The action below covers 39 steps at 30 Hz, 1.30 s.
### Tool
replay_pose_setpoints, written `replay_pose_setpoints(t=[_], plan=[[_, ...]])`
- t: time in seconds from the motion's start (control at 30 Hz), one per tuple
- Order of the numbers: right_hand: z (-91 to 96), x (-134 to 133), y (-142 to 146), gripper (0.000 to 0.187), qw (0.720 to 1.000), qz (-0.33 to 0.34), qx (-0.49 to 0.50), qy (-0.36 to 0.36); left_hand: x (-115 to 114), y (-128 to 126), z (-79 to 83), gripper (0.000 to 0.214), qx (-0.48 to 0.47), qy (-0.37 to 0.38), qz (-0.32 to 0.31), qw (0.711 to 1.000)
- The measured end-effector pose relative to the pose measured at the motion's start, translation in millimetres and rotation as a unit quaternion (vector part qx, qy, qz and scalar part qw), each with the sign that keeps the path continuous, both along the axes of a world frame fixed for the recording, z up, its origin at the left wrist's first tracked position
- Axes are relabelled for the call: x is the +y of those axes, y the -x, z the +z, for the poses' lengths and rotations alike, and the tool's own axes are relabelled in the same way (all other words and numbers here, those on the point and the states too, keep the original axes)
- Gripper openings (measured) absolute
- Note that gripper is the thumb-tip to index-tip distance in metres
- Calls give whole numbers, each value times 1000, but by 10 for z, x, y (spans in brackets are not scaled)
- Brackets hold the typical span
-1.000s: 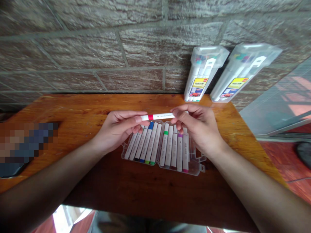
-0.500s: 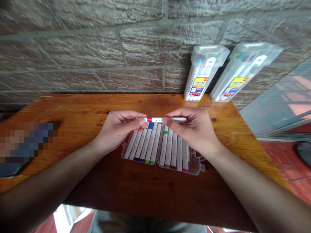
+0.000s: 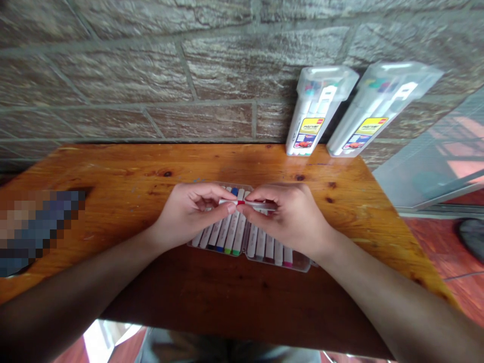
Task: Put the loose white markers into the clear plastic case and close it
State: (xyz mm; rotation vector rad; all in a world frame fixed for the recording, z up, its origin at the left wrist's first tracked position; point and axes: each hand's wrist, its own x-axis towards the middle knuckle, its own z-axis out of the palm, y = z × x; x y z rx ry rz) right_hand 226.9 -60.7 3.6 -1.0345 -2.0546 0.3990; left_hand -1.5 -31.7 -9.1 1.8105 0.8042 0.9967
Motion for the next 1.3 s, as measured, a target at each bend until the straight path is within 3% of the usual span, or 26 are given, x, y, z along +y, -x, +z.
replay_pose_setpoints(t=[0.47,0.83,1.3], plan=[[34,-10,18,4,1000,26,-1,11,-8,-1,-52,9,33,-11,8,999],[27,-3,2,2,999,41,2,18,-27,2,23,14,75,-43,2,996],[45,-14,18,10,995,34,45,77,-27,0,17,16,31,-26,-18,999]])
